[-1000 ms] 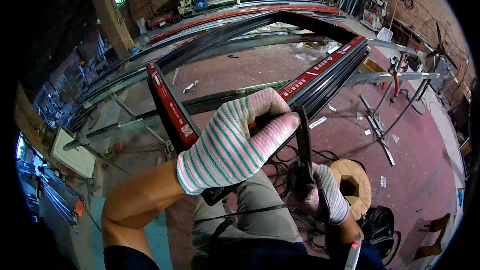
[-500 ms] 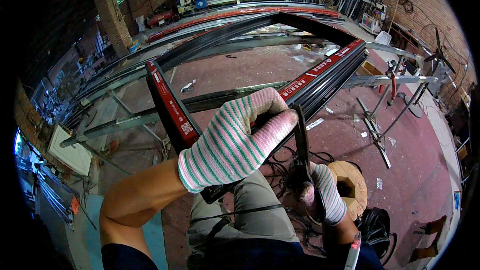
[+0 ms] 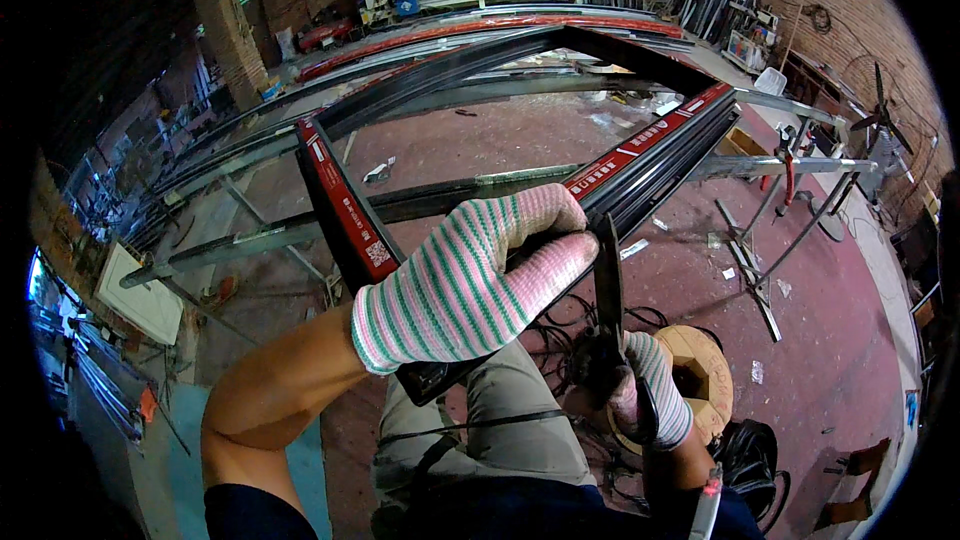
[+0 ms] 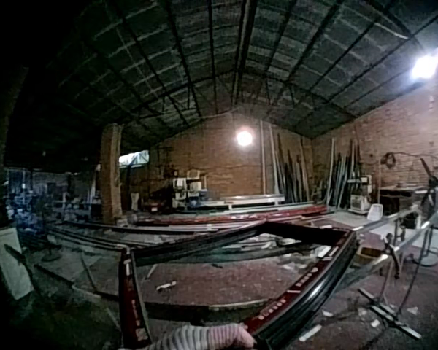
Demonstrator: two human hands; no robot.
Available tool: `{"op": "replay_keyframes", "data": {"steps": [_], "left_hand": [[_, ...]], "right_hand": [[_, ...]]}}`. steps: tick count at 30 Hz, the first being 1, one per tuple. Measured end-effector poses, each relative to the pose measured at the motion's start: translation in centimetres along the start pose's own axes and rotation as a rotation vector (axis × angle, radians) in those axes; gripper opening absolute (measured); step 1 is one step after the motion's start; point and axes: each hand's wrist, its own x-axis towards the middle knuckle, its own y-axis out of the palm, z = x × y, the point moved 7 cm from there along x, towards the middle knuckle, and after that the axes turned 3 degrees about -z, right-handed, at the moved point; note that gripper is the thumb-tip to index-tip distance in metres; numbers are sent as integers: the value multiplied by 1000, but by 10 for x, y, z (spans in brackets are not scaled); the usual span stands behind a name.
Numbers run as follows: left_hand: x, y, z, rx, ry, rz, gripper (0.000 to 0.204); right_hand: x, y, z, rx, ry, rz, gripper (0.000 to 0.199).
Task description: The person uses shears to trim a black rubber seal along the edges of a window frame. They repeatedly cut small sections, reposition the frame, and press the seal into place to ensure a snug fit.
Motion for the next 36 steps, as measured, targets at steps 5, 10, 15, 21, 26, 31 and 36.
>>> {"op": "replay_keyframes", "data": {"steps": [5, 10, 15, 21, 26, 31, 36], "left_hand": [[-2, 3, 2, -71, -15, 7, 10], [-5, 2, 4, -74, -30, 7, 9], [-5, 2, 4, -80, -16, -6, 10], [-3, 2, 4, -73, 5, -3, 10], [-3, 1, 0, 8, 47, -6, 11], [-3, 1, 0, -8, -33, 36, 12], [-4, 2, 2, -47, -34, 34, 12]], "right_hand": [[-2, 1, -5, 3, -15, -30, 38], [-1, 2, 0, -9, 22, -1, 40], [1, 1, 5, -39, -36, 2, 48], [3, 0, 7, -45, -65, 20, 50], [1, 0, 5, -28, -14, 19, 59], [-1, -3, 8, -18, 3, 11, 63], [-2, -4, 5, -82, -22, 6, 66]]}}
